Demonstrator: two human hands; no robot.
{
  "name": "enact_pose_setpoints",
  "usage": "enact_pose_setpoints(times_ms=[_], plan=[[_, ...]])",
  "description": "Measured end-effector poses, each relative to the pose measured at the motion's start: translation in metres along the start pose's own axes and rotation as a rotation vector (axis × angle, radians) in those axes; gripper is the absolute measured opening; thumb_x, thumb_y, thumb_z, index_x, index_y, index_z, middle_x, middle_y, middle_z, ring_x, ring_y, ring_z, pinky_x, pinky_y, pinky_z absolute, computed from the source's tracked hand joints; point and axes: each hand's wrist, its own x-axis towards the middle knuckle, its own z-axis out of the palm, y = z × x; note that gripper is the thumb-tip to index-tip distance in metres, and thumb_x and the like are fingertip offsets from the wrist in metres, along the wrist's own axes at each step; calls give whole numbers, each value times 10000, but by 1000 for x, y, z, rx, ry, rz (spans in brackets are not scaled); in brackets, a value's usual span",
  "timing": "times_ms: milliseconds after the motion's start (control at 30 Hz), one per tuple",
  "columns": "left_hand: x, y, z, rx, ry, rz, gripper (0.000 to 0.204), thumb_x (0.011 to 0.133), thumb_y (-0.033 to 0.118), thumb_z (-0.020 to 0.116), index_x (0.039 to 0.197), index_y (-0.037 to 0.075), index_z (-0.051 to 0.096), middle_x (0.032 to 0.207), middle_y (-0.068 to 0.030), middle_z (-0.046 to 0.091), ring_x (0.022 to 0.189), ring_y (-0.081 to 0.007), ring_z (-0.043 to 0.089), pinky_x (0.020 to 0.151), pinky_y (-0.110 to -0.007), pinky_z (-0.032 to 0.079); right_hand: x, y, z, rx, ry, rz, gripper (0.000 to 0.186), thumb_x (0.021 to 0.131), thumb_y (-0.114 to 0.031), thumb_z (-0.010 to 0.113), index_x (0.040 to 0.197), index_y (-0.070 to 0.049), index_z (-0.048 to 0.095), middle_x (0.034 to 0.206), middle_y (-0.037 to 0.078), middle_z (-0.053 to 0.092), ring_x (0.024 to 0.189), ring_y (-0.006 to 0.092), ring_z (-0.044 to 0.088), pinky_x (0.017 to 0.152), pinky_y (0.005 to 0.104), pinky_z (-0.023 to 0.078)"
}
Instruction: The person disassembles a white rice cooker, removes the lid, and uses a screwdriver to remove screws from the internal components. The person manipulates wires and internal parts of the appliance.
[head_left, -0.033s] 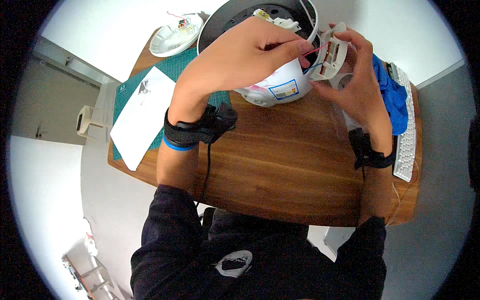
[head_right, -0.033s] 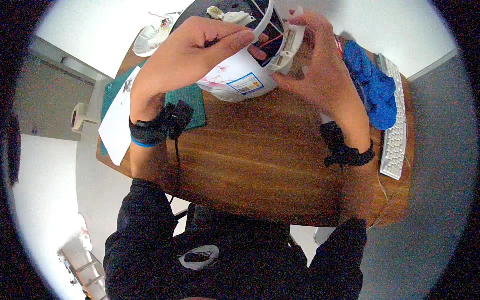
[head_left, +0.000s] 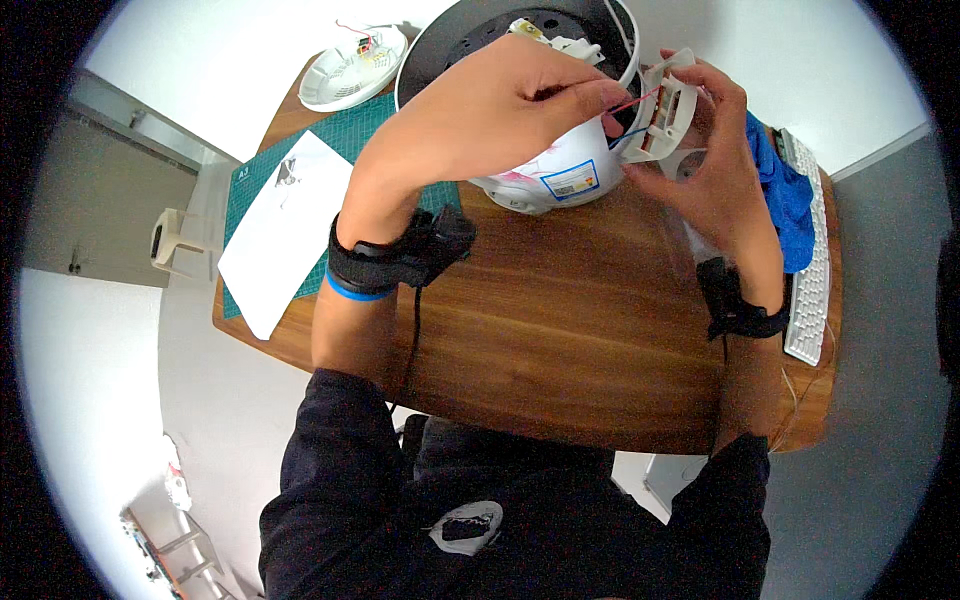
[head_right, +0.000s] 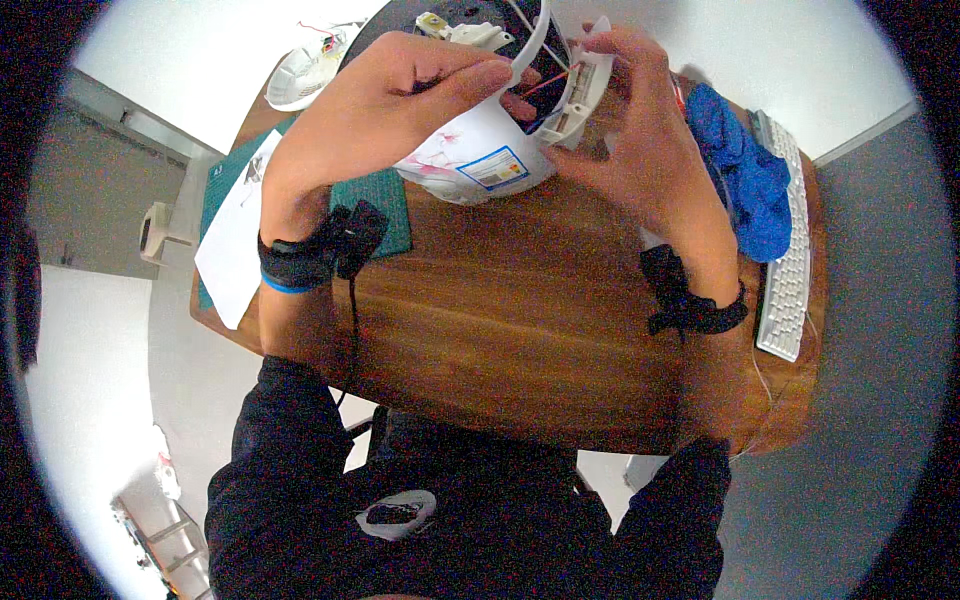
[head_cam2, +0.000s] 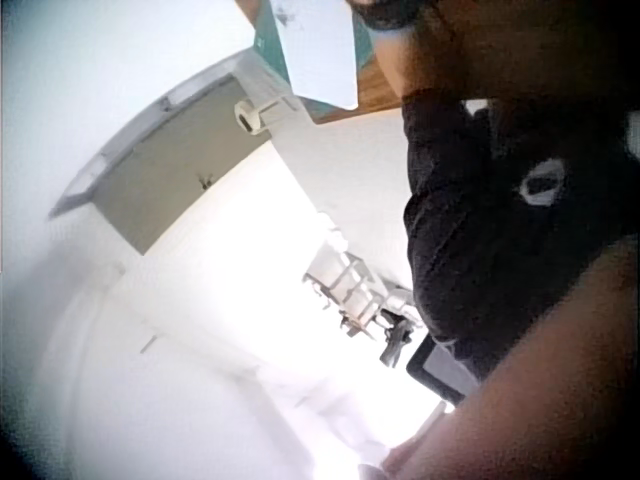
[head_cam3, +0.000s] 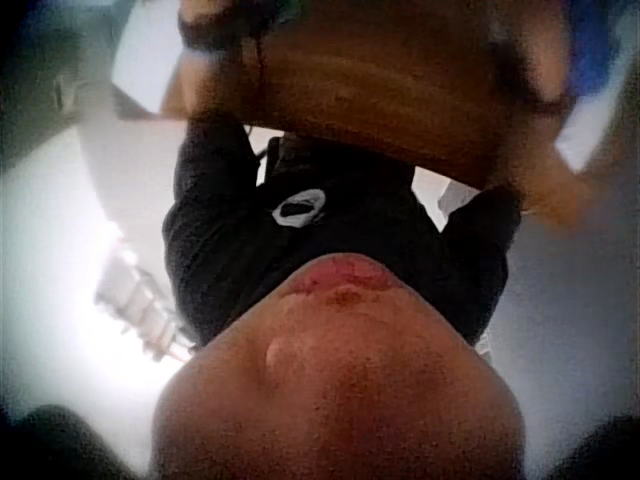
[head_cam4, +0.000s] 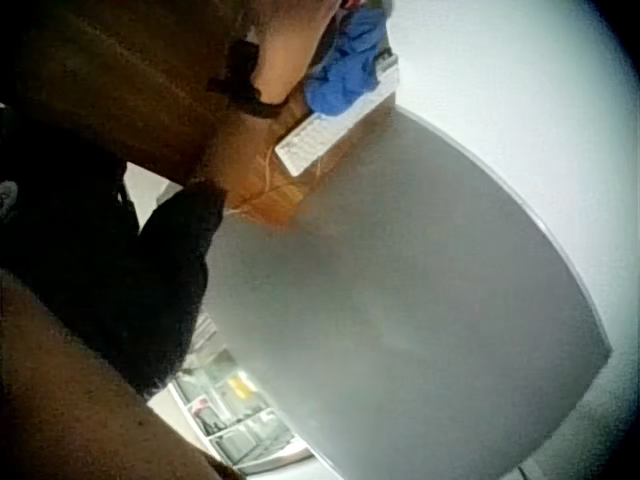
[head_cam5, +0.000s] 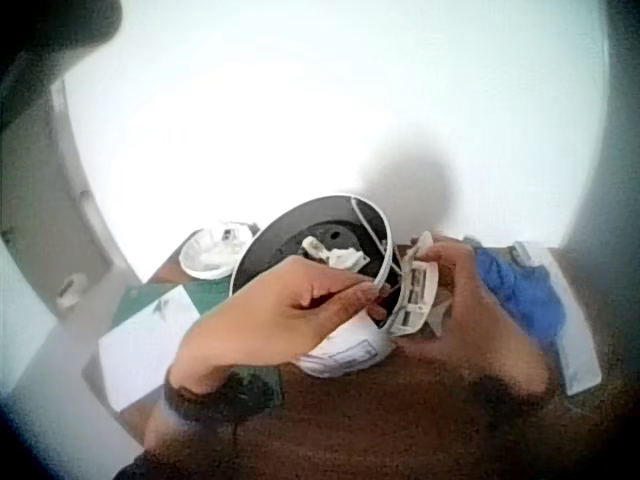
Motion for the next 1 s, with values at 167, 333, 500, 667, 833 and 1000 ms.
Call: enact_pose_setpoints(times_ms=[167, 333, 500, 667, 833, 1000], plan=[[0, -8, 8, -3, 69, 53, 352, 1125, 289, 620, 1166, -17, 789, 938, -56, 802, 845, -69, 644, 767, -280, 534, 0, 4, 1, 58, 0, 5, 1022, 751, -20, 927, 1554, -116, 302, 1652, 172, 428, 1430, 305, 552, 1170, 453, 507], [-1, -7, 9, -10, 56, 9, 360, 1121, 291, 630, 1165, -36, 774, 923, -44, 792, 831, -62, 636, 749, -278, 526, 0, -1, 3, 105, 2, 8, 1019, 753, 23, 885, 1571, -110, 292, 1673, 163, 409, 1433, 302, 550, 1175, 451, 505], [0, 5, 4, 76, -12, -84, 347, 1115, 281, 640, 1191, -32, 769, 940, -46, 793, 833, -60, 630, 744, -264, 522, -2, 2, 4, 139, 4, 22, 1075, 744, -63, 927, 1617, -68, 301, 1647, 154, 440, 1429, 311, 558, 1174, 430, 493], [-5, -5, 12, 29, 86, 0, 342, 1118, 279, 634, 1221, -20, 765, 850, -34, 747, 763, -58, 574, 674, -286, 489, 1, -3, 9, 59, -17, 3, 1068, 798, -55, 891, 1671, -92, 277, 1621, 168, 456, 1423, 330, 560, 1162, 422, 497], [-5, 15, 5, 72, 38, -115, 355, 1110, 285, 648, 1233, -31, 753, 796, -20, 692, 727, -56, 532, 631, -296, 458, 0, -11, 14, 96, -43, 13, 1132, 863, 16, 828, 1743, -122, 130, 1659, 173, 400, 1495, 306, 483, 1253, 455, 410], [-5, 9, 10, 39, 39, -46, 350, 1110, 272, 646, 1251, -33, 746, 790, -1, 660, 737, -46, 521, 624, -280, 448, 1, -10, 13, 59, -53, -40, 1069, 877, 13, 815, 1731, -111, 184, 1658, 175, 394, 1510, 324, 463, 1259, 458, 401]])
